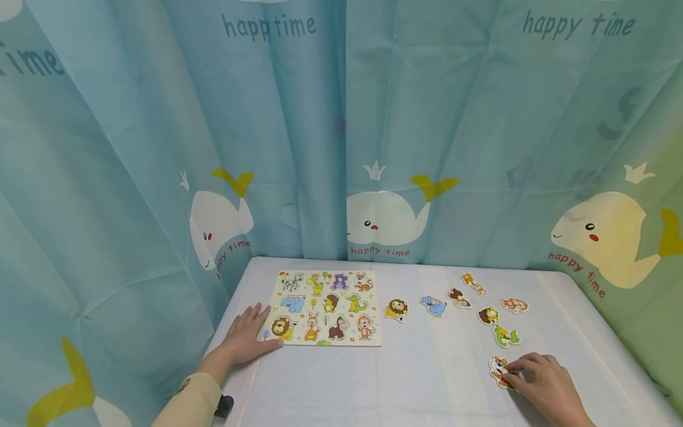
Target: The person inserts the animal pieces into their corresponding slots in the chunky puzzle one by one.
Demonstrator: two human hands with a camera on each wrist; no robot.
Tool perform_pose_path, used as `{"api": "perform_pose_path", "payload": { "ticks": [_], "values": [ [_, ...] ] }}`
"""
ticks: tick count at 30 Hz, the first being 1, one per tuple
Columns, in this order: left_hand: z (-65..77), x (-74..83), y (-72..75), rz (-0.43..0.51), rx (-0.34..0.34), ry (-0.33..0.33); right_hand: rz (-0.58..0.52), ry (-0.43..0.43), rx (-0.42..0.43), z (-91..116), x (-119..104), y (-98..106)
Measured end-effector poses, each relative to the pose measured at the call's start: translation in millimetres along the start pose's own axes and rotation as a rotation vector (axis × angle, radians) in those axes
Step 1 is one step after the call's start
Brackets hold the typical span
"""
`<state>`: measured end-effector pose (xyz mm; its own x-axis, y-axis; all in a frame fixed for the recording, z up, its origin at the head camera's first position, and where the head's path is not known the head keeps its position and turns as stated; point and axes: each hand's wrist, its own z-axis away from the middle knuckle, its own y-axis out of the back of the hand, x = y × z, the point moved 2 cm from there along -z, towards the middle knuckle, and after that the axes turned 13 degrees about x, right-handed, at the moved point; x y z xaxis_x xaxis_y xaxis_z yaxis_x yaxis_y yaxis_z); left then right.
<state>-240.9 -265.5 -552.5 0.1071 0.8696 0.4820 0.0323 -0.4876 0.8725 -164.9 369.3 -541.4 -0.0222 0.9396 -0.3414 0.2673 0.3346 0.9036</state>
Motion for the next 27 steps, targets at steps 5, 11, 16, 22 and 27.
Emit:
{"api": "perform_pose_path", "payload": {
  "ticks": [5,11,16,22,27],
  "values": [
    [0.1,3.8,3.0,-0.023,-0.025,0.025,-0.002,-0.016,-0.014,-1.2,-0.4,-0.6],
    [0.5,5.3,4.4,-0.043,-0.03,0.029,-0.002,-0.02,-0.015,-1.1,-0.3,-0.8],
    [0.1,5.5,4.4,-0.046,-0.028,0.023,-0.006,-0.024,-0.005,0.2,-0.5,-1.0],
    [0.3,4.8,4.2,-0.044,-0.026,0.013,-0.004,-0.02,-0.003,0.9,-0.4,-1.6],
    [1.1,5.7,5.1,-0.038,-0.029,0.014,-0.009,-0.018,0.009,1.8,-0.7,-2.4]
  ]
}}
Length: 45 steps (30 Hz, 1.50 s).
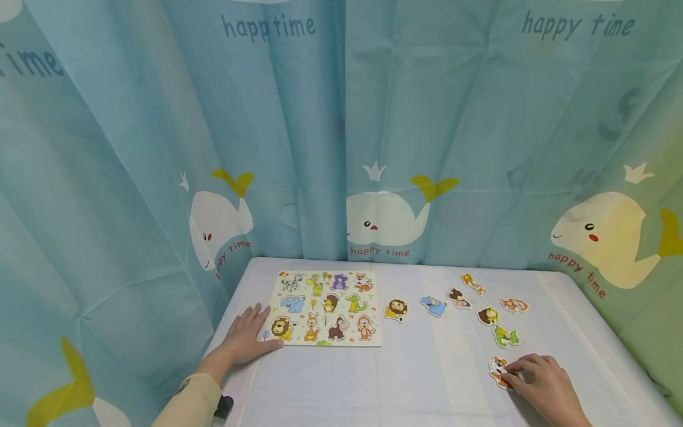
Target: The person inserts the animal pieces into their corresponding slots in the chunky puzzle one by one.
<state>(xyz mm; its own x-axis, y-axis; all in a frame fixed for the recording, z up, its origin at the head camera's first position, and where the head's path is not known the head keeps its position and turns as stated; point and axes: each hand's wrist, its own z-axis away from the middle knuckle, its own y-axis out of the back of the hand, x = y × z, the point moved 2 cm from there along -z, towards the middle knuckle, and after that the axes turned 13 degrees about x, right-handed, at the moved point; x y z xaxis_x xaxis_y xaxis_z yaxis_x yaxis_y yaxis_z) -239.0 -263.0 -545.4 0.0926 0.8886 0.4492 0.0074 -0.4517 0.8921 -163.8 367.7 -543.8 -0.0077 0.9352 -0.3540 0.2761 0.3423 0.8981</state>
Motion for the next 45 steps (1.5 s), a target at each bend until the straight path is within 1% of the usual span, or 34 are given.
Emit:
{"api": "perform_pose_path", "payload": {
  "ticks": [8,17,24,32,36,39,42,45],
  "values": [
    [-2.9,-9.6,-7.7,0.023,0.001,-0.002,-0.011,0.002,0.007,0.7,-1.1,0.7],
    [-1.0,1.3,2.6,0.012,-0.027,0.02,-0.009,0.011,0.026,2.0,-1.3,-0.4],
    [-1.0,1.6,2.5,-0.015,-0.017,0.006,-0.007,0.018,0.041,3.3,-3.8,0.5],
    [-2.2,0.2,1.5,-0.03,-0.014,0.008,0.006,0.004,0.024,0.1,-5.7,2.0],
    [-1.4,1.6,2.6,-0.033,-0.008,0.008,-0.004,0.025,0.061,-2.2,-8.7,3.4],
    [-1.7,2.0,3.1,-0.024,-0.014,0.023,-0.016,0.053,0.099,-4.3,-13.1,4.2],
    [-2.6,2.7,4.0,0.0,-0.024,0.038,-0.032,0.093,0.144,-7.1,-18.8,3.8],
    [-3.4,4.2,4.5,0.024,-0.032,0.046,-0.064,0.148,0.206,-10.5,-25.6,3.0]
  ]
}}
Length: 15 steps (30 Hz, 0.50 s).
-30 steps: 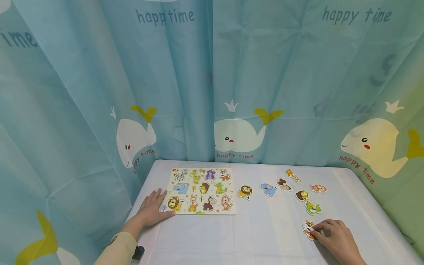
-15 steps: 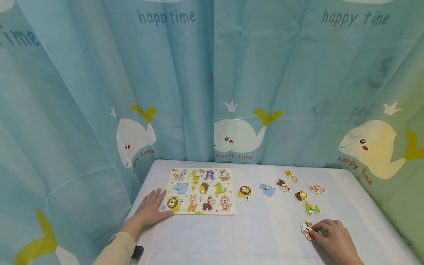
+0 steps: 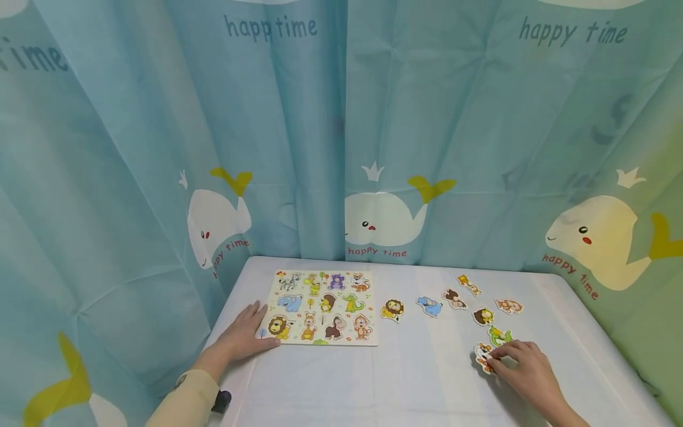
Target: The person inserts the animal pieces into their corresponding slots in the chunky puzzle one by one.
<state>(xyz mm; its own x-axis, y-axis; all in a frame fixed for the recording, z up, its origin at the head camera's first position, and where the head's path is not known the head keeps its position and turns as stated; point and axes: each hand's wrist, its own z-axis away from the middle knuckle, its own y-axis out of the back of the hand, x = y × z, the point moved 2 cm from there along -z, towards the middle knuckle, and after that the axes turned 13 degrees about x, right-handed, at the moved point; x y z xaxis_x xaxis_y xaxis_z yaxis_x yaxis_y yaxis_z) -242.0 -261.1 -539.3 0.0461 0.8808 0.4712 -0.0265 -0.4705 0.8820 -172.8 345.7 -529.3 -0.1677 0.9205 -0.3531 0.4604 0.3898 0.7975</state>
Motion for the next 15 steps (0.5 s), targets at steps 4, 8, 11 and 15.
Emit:
{"api": "perform_pose_path", "payload": {
  "ticks": [4,8,11,15],
  "values": [
    [-0.5,0.3,-0.3,0.0,-0.004,-0.003,-0.035,0.052,0.062,-8.0,-9.6,-4.2],
    [-1.1,0.1,-0.7,-0.007,-0.002,-0.004,-0.051,0.086,0.082,-19.5,-19.2,-9.1],
    [-0.9,0.0,-0.4,-0.015,-0.003,0.001,-0.072,0.122,0.099,-28.8,-27.5,-12.2],
    [-0.6,0.6,0.0,-0.017,-0.005,0.003,-0.096,0.165,0.107,-40.6,-39.2,-14.6]
  ]
}}
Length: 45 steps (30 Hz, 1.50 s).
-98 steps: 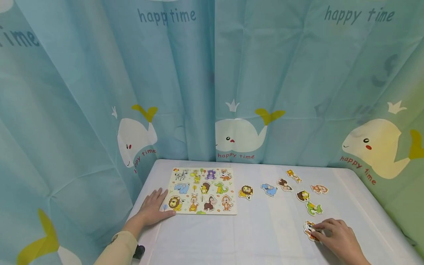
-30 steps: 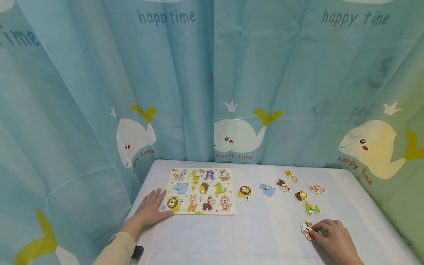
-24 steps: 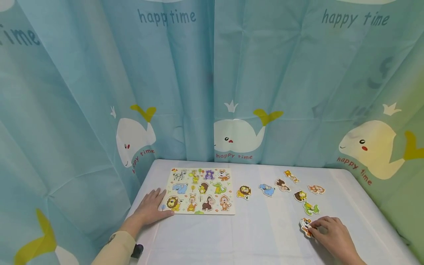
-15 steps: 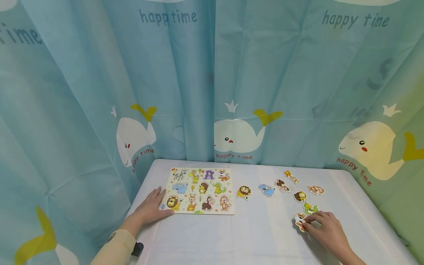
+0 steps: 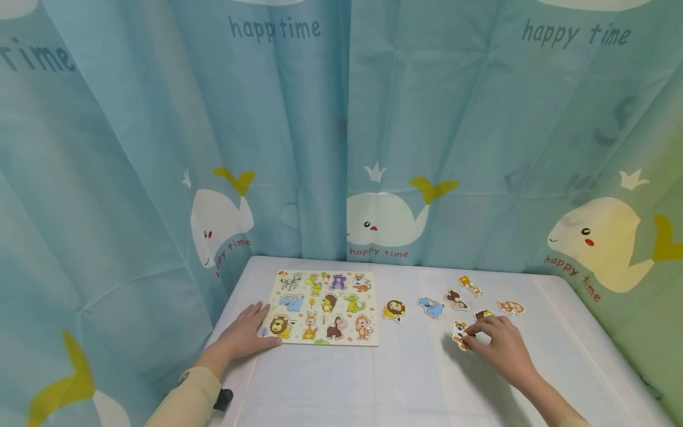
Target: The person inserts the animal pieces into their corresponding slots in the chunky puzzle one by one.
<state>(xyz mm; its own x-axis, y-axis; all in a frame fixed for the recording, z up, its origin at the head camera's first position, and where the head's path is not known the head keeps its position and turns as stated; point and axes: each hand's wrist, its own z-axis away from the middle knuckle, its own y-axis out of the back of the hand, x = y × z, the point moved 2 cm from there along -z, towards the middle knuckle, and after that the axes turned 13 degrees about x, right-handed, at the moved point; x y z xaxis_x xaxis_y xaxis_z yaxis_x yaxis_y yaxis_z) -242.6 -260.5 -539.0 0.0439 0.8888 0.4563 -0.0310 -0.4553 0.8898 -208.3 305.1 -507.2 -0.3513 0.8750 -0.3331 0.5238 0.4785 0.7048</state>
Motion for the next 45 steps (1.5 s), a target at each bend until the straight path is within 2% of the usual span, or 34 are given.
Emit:
{"api": "perform_pose_path", "payload": {
  "ticks": [12,24,45],
  "values": [
    [-3.4,1.0,1.1,0.02,-0.011,0.025,-0.056,0.087,0.06,-36.9,-18.4,-16.4],
    [-4.1,0.0,-0.8,0.012,-0.006,0.024,-0.098,0.07,-0.016,-64.1,-37.2,-37.8],
    [-3.5,1.9,-2.3,-0.003,-0.012,0.048,-0.093,0.031,-0.107,-94.7,-66.7,-82.8]
  ]
}}
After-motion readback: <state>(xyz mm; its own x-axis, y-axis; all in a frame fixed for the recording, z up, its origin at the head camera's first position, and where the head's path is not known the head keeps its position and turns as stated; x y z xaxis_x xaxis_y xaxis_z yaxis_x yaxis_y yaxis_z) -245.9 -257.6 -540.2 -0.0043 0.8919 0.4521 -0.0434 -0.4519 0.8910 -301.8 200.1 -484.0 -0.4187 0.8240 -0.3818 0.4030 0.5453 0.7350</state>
